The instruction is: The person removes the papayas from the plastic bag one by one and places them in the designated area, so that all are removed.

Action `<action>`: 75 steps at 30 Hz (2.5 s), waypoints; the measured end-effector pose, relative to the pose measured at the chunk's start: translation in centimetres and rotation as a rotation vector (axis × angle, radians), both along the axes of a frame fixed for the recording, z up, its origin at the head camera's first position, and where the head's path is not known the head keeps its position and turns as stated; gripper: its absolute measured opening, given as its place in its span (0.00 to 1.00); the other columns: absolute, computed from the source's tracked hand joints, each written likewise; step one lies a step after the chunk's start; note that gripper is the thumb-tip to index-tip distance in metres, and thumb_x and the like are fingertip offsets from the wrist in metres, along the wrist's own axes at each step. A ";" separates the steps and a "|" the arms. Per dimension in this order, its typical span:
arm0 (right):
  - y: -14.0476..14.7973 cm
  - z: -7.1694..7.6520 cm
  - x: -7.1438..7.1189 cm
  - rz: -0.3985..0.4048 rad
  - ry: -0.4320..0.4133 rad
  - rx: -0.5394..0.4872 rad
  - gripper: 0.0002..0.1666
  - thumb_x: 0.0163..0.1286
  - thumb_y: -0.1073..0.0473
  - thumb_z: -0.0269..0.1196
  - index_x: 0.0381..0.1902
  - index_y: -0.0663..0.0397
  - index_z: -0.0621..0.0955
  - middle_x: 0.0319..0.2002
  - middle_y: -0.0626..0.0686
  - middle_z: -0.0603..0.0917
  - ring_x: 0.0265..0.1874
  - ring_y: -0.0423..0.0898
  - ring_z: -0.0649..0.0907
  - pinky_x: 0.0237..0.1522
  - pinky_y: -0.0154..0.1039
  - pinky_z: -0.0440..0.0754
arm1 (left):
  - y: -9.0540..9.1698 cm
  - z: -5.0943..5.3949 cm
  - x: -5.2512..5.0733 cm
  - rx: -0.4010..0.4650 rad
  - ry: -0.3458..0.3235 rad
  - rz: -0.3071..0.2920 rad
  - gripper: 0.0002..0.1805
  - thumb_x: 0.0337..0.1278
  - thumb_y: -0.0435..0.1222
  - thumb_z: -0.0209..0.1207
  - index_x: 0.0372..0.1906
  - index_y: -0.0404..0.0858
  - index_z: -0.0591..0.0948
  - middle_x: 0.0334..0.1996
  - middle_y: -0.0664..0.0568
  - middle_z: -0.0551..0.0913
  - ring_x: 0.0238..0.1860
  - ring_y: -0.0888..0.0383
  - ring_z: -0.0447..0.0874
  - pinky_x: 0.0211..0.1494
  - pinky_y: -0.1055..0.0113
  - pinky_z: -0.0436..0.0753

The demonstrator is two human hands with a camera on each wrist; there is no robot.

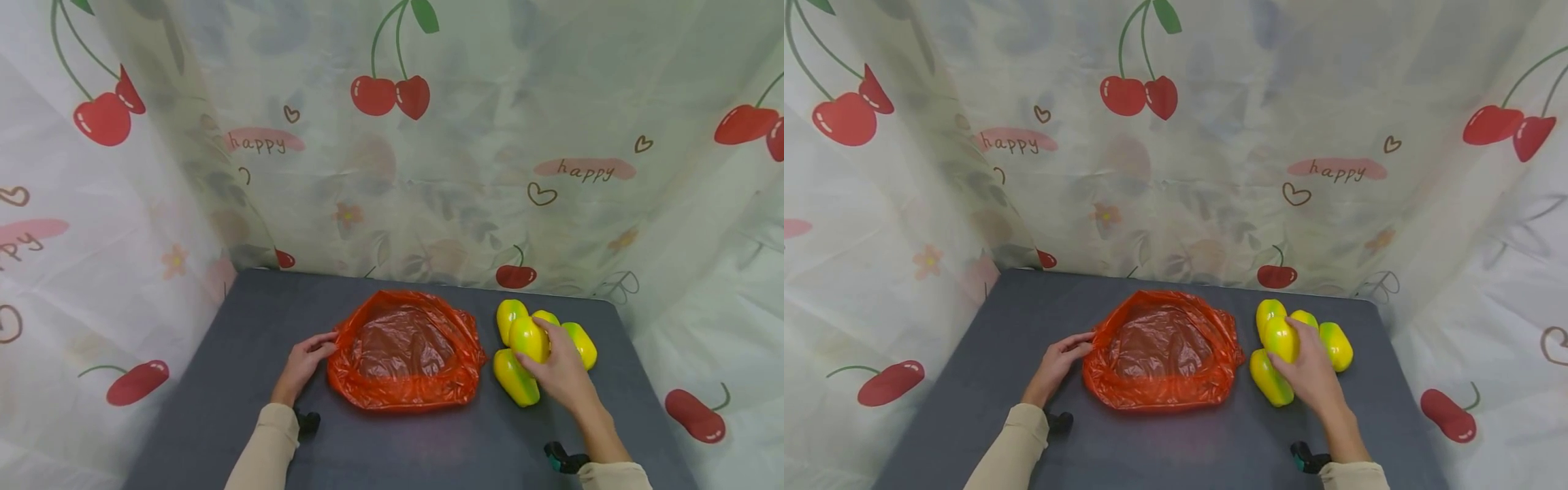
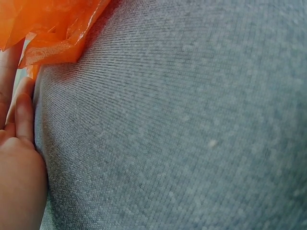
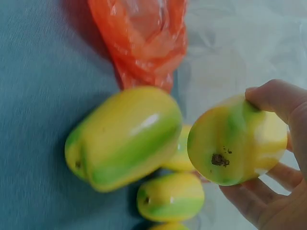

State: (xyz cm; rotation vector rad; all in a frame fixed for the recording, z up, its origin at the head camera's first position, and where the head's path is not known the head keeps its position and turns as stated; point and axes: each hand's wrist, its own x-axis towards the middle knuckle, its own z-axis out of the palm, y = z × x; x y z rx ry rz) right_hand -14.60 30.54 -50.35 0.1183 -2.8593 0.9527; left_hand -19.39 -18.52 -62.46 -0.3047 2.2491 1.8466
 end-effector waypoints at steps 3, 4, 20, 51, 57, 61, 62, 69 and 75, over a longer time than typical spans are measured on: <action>0.9 -0.1 0.2 -0.015 0.045 0.036 0.45 0.64 0.56 0.73 0.71 0.69 0.67 0.64 0.71 0.72 0.57 0.65 0.73 0.53 0.64 0.77 | -0.1 0.1 -0.1 0.001 -0.003 0.002 0.22 0.64 0.49 0.66 0.62 0.52 0.84 0.57 0.51 0.87 0.63 0.52 0.80 0.78 0.46 0.69; 1.2 -0.2 0.4 -0.022 0.061 0.043 0.44 0.63 0.57 0.73 0.71 0.69 0.67 0.63 0.71 0.72 0.56 0.65 0.73 0.52 0.63 0.77 | -0.2 0.1 -0.1 0.000 -0.006 0.003 0.22 0.64 0.49 0.66 0.62 0.53 0.84 0.57 0.51 0.87 0.63 0.52 0.80 0.78 0.46 0.68; 4.5 -2.9 2.7 -0.132 -0.032 0.102 0.45 0.62 0.56 0.72 0.72 0.67 0.66 0.60 0.73 0.67 0.53 0.66 0.71 0.49 0.65 0.75 | 0.2 0.1 0.1 -0.009 0.000 0.008 0.22 0.65 0.49 0.65 0.62 0.52 0.83 0.57 0.51 0.87 0.63 0.52 0.80 0.77 0.46 0.70; 5.9 -8.4 4.4 -0.118 -0.058 0.054 0.46 0.64 0.55 0.73 0.72 0.69 0.64 0.64 0.71 0.68 0.60 0.66 0.69 0.57 0.67 0.70 | 0.3 0.3 0.1 -0.011 -0.011 -0.004 0.21 0.67 0.47 0.64 0.63 0.50 0.83 0.58 0.49 0.86 0.66 0.50 0.78 0.79 0.44 0.66; 5.8 -8.2 4.1 -0.102 -0.073 0.046 0.46 0.68 0.52 0.70 0.73 0.69 0.63 0.68 0.72 0.67 0.64 0.68 0.68 0.61 0.69 0.68 | 0.1 0.3 0.0 -0.006 0.004 -0.002 0.22 0.66 0.48 0.64 0.63 0.50 0.83 0.59 0.49 0.86 0.66 0.50 0.78 0.78 0.45 0.66; 5.6 -8.2 4.1 -0.100 -0.078 0.048 0.46 0.69 0.50 0.69 0.74 0.69 0.63 0.69 0.72 0.67 0.65 0.69 0.68 0.62 0.69 0.68 | -0.1 0.2 -0.1 -0.013 0.005 -0.010 0.23 0.66 0.49 0.64 0.63 0.50 0.83 0.60 0.49 0.86 0.67 0.49 0.78 0.78 0.44 0.67; 5.6 -8.2 4.1 -0.101 -0.079 0.048 0.46 0.69 0.50 0.69 0.74 0.69 0.63 0.69 0.72 0.67 0.65 0.69 0.68 0.62 0.69 0.68 | -0.1 0.1 -0.1 -0.013 -0.001 -0.008 0.23 0.65 0.49 0.65 0.63 0.50 0.83 0.59 0.49 0.86 0.67 0.49 0.78 0.78 0.45 0.67; 5.1 -7.9 4.2 -0.125 -0.062 0.046 0.44 0.71 0.51 0.68 0.74 0.66 0.63 0.68 0.71 0.65 0.63 0.68 0.68 0.60 0.70 0.69 | -0.3 0.1 -0.2 -0.026 -0.009 -0.022 0.22 0.66 0.48 0.65 0.63 0.52 0.83 0.57 0.50 0.86 0.64 0.51 0.79 0.78 0.45 0.68; 4.5 -7.0 4.0 -0.147 -0.041 0.065 0.41 0.72 0.55 0.65 0.74 0.66 0.63 0.70 0.73 0.60 0.67 0.71 0.63 0.62 0.73 0.67 | 0.0 0.3 0.0 -0.043 0.016 -0.028 0.22 0.65 0.47 0.66 0.63 0.51 0.83 0.56 0.51 0.87 0.60 0.54 0.82 0.74 0.48 0.74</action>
